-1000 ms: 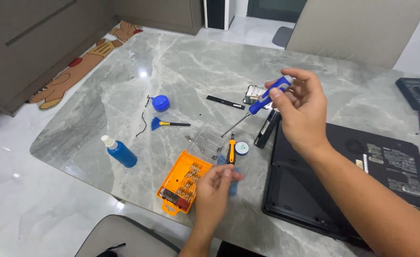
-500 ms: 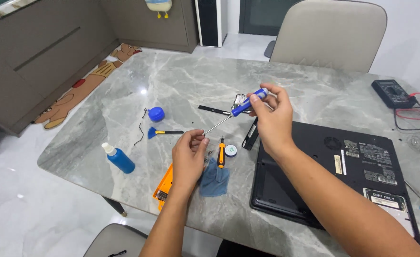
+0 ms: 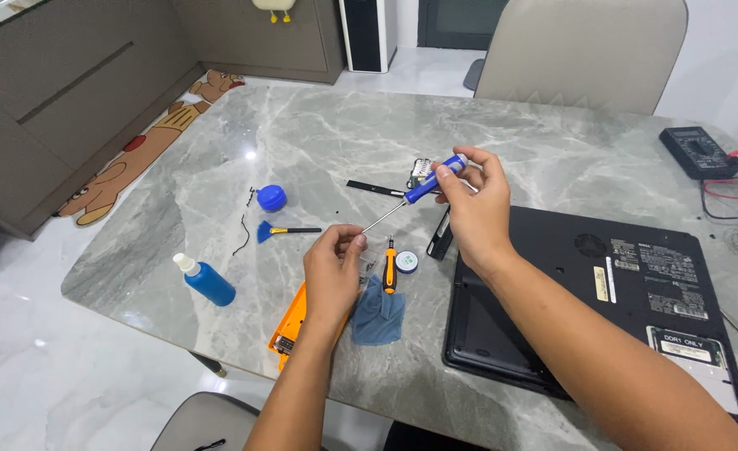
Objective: A person disassembles a laptop by removing the battery and unscrewing the back panel components using a screwdriver.
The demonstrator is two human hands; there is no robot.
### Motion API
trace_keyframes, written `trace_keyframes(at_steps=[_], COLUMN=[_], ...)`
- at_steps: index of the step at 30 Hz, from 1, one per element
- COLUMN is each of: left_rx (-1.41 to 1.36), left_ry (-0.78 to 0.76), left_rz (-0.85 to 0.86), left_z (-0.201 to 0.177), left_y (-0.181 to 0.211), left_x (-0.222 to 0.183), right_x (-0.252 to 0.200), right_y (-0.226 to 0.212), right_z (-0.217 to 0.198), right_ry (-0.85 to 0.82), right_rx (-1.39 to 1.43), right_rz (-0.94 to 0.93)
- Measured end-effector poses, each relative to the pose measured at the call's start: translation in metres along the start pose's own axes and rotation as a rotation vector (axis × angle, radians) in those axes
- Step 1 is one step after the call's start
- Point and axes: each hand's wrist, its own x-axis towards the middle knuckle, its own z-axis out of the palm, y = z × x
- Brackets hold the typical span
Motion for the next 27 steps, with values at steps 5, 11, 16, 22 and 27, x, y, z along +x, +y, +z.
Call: trace_keyframes(at_steps=[5, 11, 16, 22, 27], left_rx=[0.002, 0.288, 0.572, 0.558, 0.103], left_ry=[0.001, -0.108, -0.226, -0.217, -0.139], left_rz=[-0.015, -0.034, 0.010, -0.023, 0.114], left_z=[0.002, -0.002, 0.001, -0.001, 0.005], left_y=[-0.006, -0.004, -0.014, -0.005, 0.006], left_x=[0.004, 0.007, 0.015, 0.008, -0.001], right_x=[0.002, 0.002, 0.004, -0.005, -0.019], right_y=[0.007, 0.006, 0.008, -0.004, -0.015], right_z=[-0.002, -0.011, -0.025, -0.042, -0.055], right_ry=[0.006, 0.042, 0.070, 0.099, 0.102], right_rx=[0.011, -0.009, -0.008, -0.042, -0.013], right_rz=[-0.003, 0.003, -0.009, 0.001, -0.125])
